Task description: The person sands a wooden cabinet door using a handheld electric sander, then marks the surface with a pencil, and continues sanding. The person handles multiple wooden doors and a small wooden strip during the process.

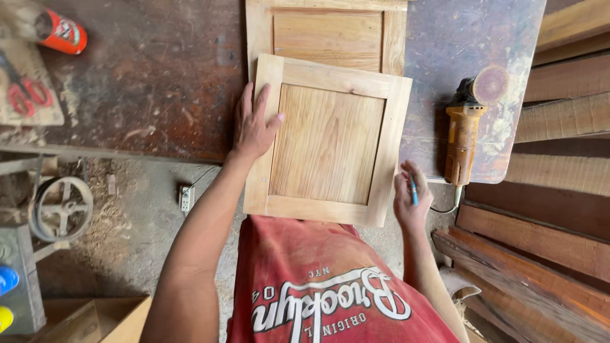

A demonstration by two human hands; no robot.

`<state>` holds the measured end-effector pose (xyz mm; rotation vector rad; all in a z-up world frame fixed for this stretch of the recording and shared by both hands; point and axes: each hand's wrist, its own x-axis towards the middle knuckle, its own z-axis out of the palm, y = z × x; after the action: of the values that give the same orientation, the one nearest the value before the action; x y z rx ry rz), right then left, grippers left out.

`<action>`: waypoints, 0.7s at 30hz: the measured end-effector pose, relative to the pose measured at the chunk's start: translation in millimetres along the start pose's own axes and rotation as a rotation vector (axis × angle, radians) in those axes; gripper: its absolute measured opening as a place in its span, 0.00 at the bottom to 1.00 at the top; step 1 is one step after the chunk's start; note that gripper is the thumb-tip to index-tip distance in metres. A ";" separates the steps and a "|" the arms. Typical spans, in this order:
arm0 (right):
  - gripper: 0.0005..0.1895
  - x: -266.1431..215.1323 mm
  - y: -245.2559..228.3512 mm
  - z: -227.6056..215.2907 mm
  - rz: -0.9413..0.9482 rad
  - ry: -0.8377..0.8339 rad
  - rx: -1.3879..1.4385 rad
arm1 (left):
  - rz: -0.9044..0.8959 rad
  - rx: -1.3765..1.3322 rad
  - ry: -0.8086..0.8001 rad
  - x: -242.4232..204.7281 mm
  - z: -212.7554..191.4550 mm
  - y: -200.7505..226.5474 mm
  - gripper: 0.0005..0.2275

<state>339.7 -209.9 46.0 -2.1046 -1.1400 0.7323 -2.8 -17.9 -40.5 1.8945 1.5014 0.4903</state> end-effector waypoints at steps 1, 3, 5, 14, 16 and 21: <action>0.20 -12.2 2.0 -0.7 0.007 -0.029 -0.014 | -0.016 -0.038 0.005 -17.2 -1.5 1.8 0.36; 0.21 -26.0 2.2 0.1 0.042 -0.080 0.011 | -0.138 0.064 -0.044 -58.7 -7.6 7.8 0.39; 0.22 -33.0 -1.0 1.4 0.060 -0.107 0.029 | -0.273 0.029 -0.058 -102.5 -13.4 18.6 0.41; 0.27 -24.8 6.3 -7.0 -0.007 -0.143 0.009 | -0.688 -0.212 -0.130 -163.0 -21.0 39.6 0.36; 0.29 -23.2 9.8 -9.5 -0.044 -0.153 -0.034 | -0.698 -0.159 -0.161 -165.9 -23.2 44.5 0.36; 0.33 -38.9 20.7 -10.6 0.179 -0.084 0.037 | -0.637 -0.109 -0.147 -171.9 -30.3 57.1 0.41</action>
<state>339.6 -255.2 44.2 -2.1818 -0.9814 0.9257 -28.5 -181.2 39.4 1.2391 1.8178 0.1295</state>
